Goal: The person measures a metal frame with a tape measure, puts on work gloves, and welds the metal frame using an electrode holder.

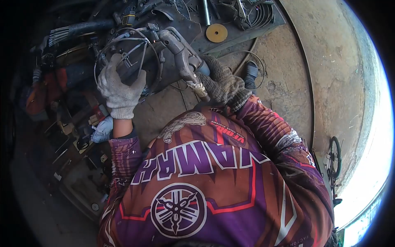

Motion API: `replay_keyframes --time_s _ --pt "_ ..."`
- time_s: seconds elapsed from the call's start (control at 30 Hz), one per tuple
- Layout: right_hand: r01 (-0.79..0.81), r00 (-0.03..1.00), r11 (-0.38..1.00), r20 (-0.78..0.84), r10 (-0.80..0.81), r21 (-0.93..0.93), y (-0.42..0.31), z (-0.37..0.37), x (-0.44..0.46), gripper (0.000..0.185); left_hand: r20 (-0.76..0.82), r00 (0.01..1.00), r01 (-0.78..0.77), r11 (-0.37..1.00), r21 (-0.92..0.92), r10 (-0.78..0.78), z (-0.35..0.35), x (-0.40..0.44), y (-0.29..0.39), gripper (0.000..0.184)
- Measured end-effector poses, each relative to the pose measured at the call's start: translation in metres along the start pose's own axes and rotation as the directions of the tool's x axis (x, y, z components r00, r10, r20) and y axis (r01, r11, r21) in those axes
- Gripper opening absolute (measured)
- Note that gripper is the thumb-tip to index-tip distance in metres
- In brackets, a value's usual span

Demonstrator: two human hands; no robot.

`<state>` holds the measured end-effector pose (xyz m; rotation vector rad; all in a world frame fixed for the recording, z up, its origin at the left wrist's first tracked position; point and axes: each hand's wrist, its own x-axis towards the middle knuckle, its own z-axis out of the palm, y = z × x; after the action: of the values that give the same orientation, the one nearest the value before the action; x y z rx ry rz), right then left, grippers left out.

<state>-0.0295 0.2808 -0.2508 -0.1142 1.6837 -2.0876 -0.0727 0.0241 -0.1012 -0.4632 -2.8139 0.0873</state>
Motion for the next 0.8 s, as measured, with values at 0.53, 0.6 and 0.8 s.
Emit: replay_keyframes --time_s 0.53,0.6,0.8 --pt "0.000 1.000 0.991 0.010 0.001 -0.136 -0.006 0.015 0.011 0.060 -0.086 0.996 -0.016 0.998 -0.060 0.011 -0.003 -0.014 -0.013 0.074" --pt "0.052 0.999 0.988 0.014 -0.050 -0.148 -0.007 0.016 0.012 0.059 -0.073 0.997 0.007 0.998 -0.063 -0.012 -0.003 -0.015 -0.013 0.074" --pt "0.003 0.999 0.986 0.045 0.005 -0.166 -0.013 0.016 0.012 0.057 -0.099 0.995 -0.027 0.998 -0.054 0.022 -0.004 -0.013 -0.013 0.075"
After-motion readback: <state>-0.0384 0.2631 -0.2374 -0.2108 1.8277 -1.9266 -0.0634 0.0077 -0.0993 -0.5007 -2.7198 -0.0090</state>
